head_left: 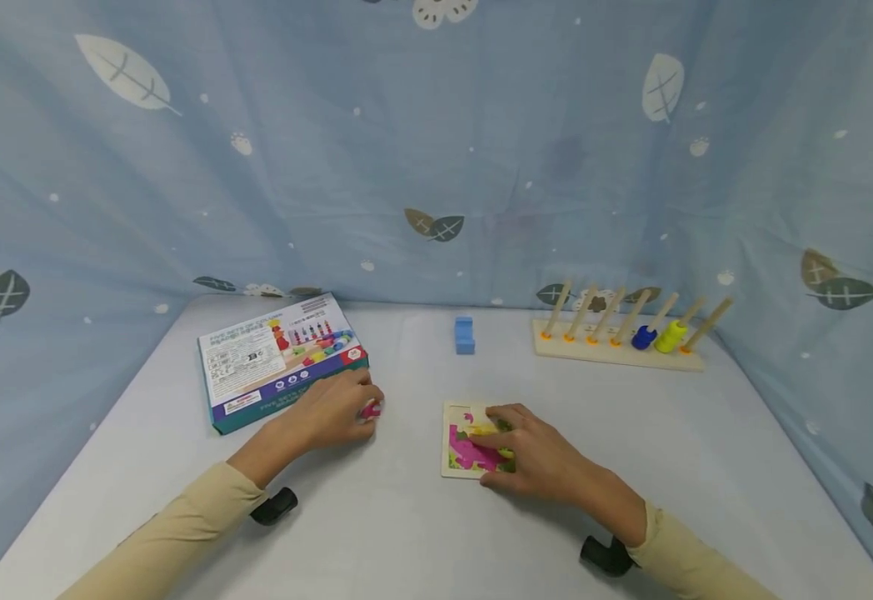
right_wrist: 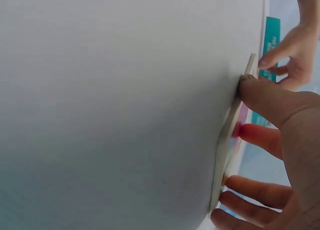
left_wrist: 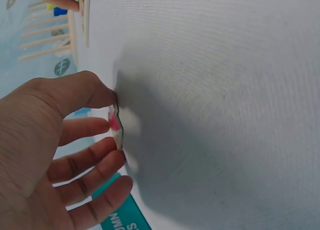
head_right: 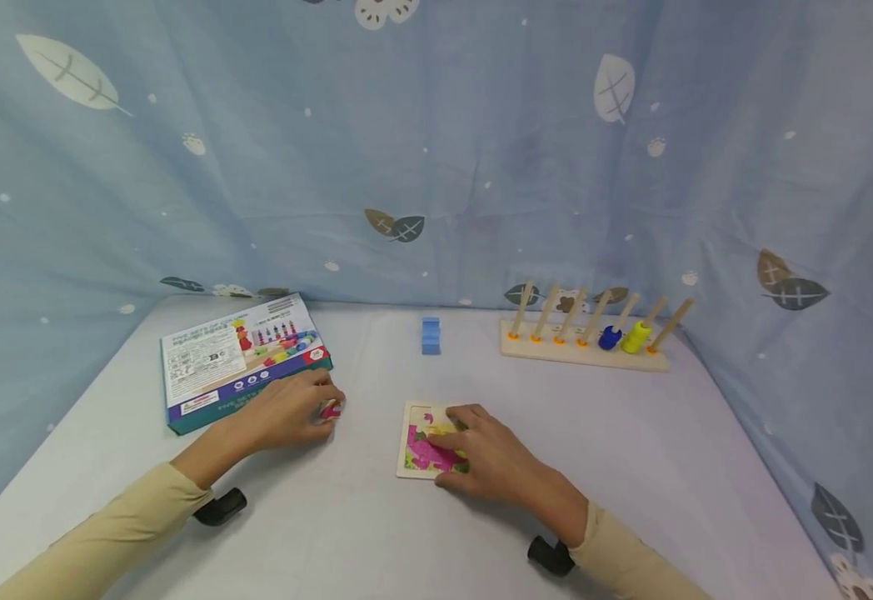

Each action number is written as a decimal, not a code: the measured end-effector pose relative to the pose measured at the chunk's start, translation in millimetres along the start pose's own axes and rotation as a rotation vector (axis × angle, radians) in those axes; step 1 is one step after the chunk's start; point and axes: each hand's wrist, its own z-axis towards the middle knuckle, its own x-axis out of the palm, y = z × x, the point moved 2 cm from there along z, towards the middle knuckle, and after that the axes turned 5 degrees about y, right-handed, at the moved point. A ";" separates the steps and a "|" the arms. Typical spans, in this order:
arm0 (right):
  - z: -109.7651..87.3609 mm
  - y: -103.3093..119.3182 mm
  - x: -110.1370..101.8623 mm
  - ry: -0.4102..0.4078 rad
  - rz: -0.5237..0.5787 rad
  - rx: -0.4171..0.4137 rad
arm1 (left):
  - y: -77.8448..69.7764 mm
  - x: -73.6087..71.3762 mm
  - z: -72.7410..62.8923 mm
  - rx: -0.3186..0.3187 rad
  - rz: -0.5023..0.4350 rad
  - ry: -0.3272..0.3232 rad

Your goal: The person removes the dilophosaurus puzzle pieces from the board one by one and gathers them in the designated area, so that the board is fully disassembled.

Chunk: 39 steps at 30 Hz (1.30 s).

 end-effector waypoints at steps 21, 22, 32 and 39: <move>-17.0 1.5 2.2 -0.147 -0.119 0.051 | -53.0 -14.7 51.4 0.180 -0.018 0.071; -16.5 2.2 2.5 -0.142 -0.123 0.050 | -55.6 -14.1 56.1 0.194 -0.018 0.075; -13.9 5.5 0.0 -0.129 -0.149 0.041 | -72.9 -8.6 90.7 0.271 -0.027 0.130; -15.2 5.6 -0.3 -0.128 -0.161 0.031 | -77.6 -0.7 99.8 0.245 -0.047 0.174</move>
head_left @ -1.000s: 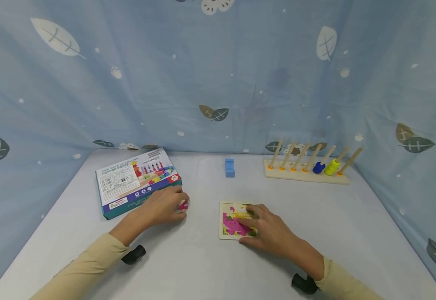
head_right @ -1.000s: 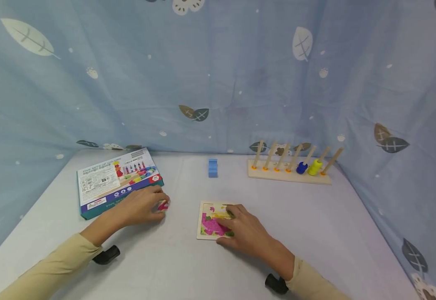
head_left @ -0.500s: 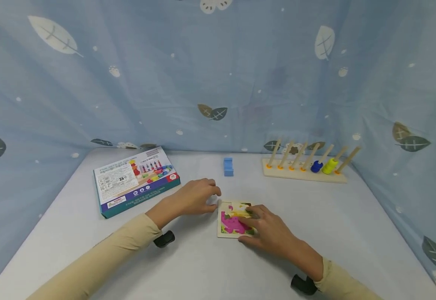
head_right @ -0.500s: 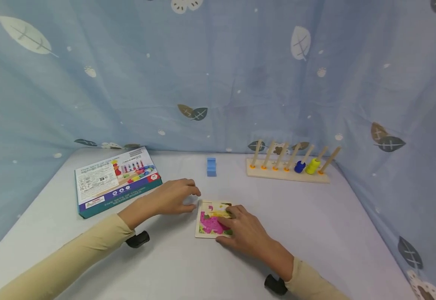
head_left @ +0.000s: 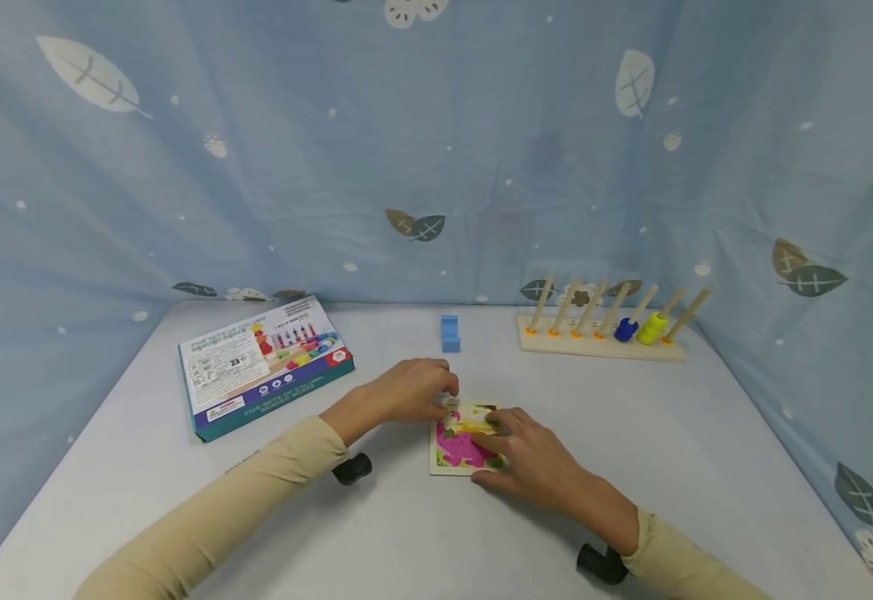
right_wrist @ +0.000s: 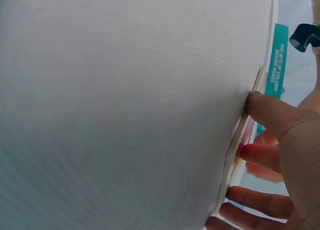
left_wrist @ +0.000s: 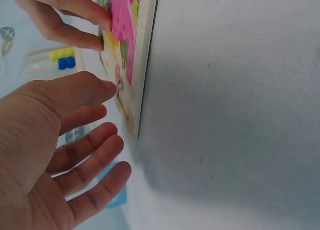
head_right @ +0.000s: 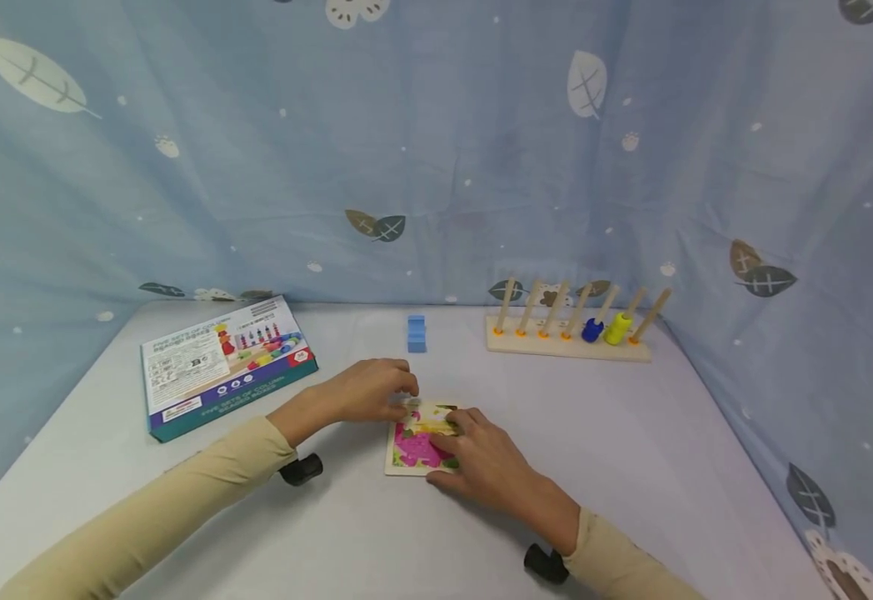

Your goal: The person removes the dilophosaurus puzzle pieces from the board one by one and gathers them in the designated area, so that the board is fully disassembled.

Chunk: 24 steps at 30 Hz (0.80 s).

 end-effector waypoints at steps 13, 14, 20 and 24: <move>0.9 -0.4 -0.4 -0.005 -0.001 -0.012 | -5.7 5.7 10.4 0.019 0.023 0.020; 1.0 -0.6 -0.5 -0.007 -0.004 -0.013 | -5.7 5.7 10.8 0.019 0.024 0.021; 1.0 -1.0 -1.9 0.005 -0.005 -0.007 | -7.8 6.1 11.2 0.033 0.049 0.011; 1.2 -0.6 -2.2 0.007 -0.008 -0.011 | -9.4 7.3 12.1 0.041 0.072 0.000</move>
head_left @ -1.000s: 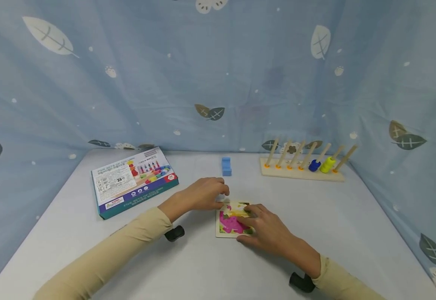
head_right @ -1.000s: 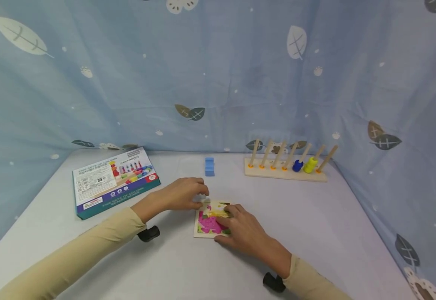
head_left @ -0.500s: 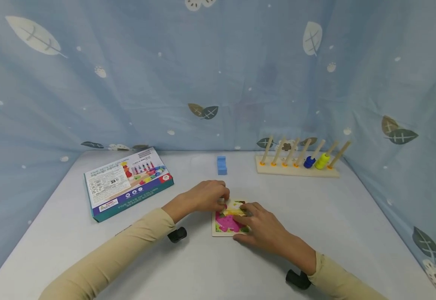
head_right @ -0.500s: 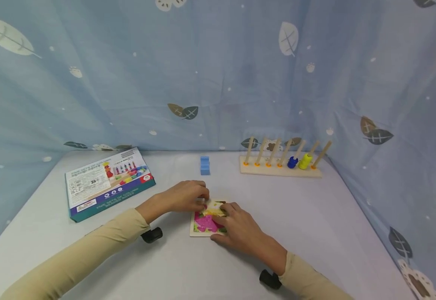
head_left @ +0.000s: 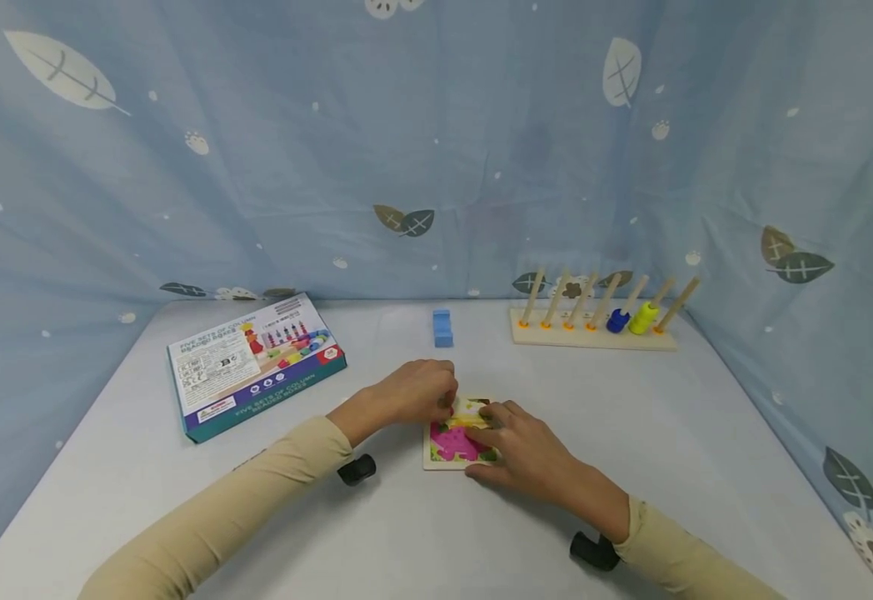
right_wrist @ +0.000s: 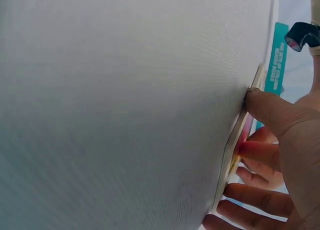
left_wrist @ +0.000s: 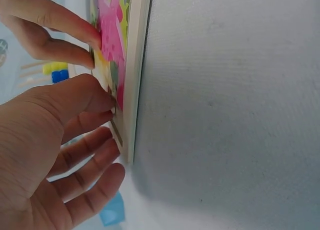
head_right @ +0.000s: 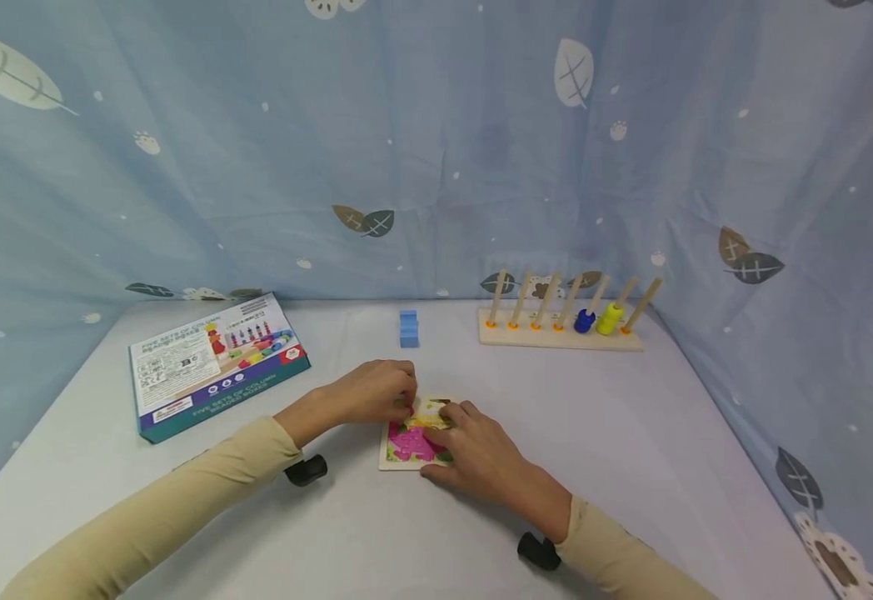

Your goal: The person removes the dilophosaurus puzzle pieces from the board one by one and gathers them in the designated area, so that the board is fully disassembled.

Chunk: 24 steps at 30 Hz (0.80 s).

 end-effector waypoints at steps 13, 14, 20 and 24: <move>-0.5 -2.0 1.9 -0.026 0.002 -0.003 | -1.5 2.5 5.4 -0.003 0.029 -0.011; -0.3 -1.9 1.7 -0.023 0.001 -0.004 | -1.3 2.5 5.4 -0.006 0.027 -0.010; 1.7 -1.9 0.4 -0.007 0.002 -0.009 | -0.7 0.6 4.7 -0.009 0.015 -0.016; 1.6 -2.8 0.2 0.005 -0.003 0.001 | -0.7 0.0 4.7 -0.015 -0.045 -0.014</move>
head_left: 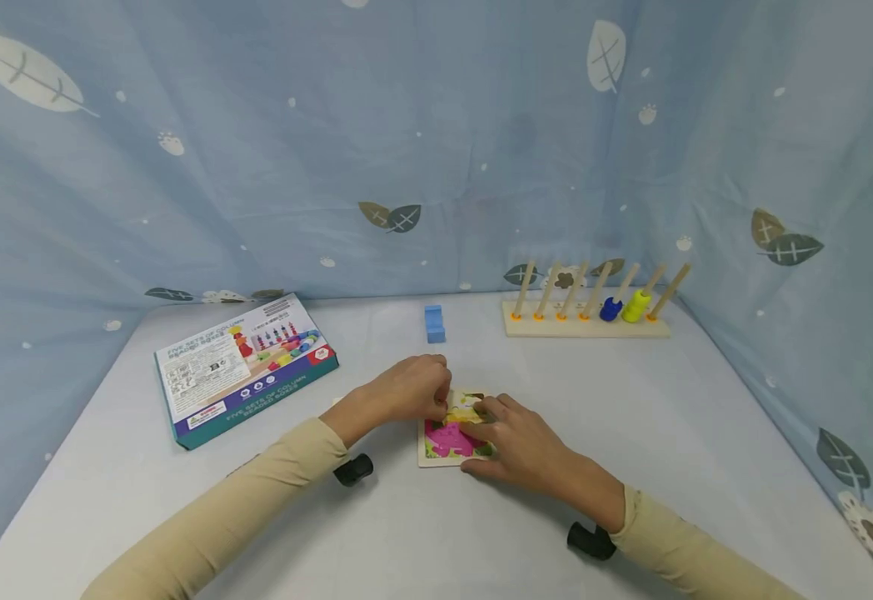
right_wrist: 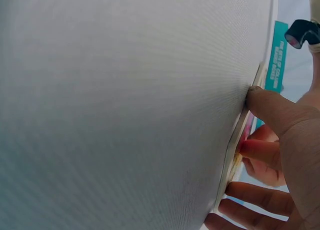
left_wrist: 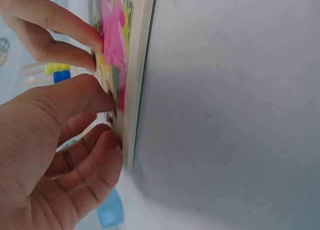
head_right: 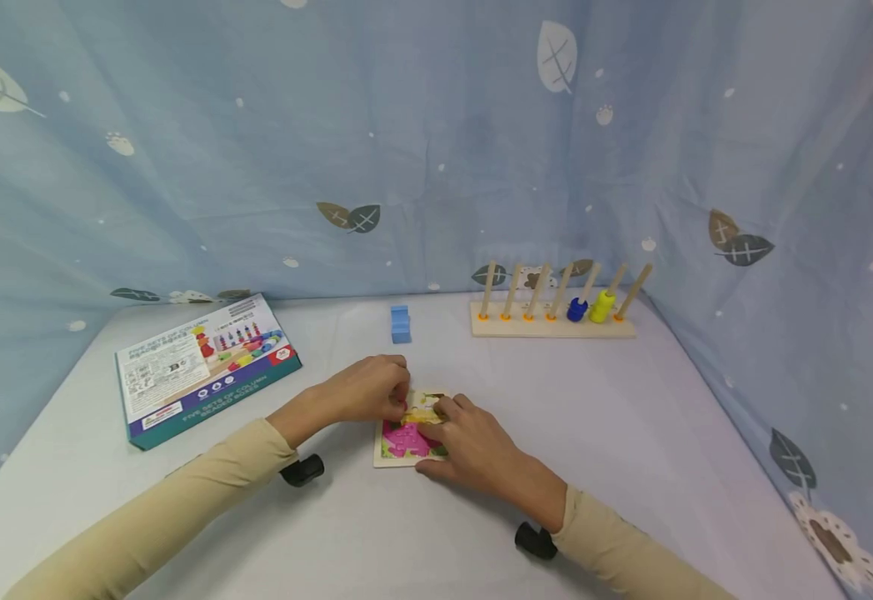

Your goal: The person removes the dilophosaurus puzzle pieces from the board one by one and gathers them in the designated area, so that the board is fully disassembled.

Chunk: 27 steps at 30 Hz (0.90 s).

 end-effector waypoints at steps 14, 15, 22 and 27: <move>-0.5 1.4 -1.8 0.034 0.018 0.012 | -9.9 0.7 -0.7 -0.003 -0.094 0.045; -0.5 1.4 -1.8 0.038 0.020 0.013 | -10.1 0.8 -0.7 -0.003 -0.092 0.043; 0.8 1.6 -4.1 0.038 0.026 0.005 | -12.0 0.2 -1.1 -0.013 -0.051 0.003; -1.8 3.3 -2.3 0.037 0.026 0.022 | -14.3 4.2 1.2 -0.020 -0.004 -0.017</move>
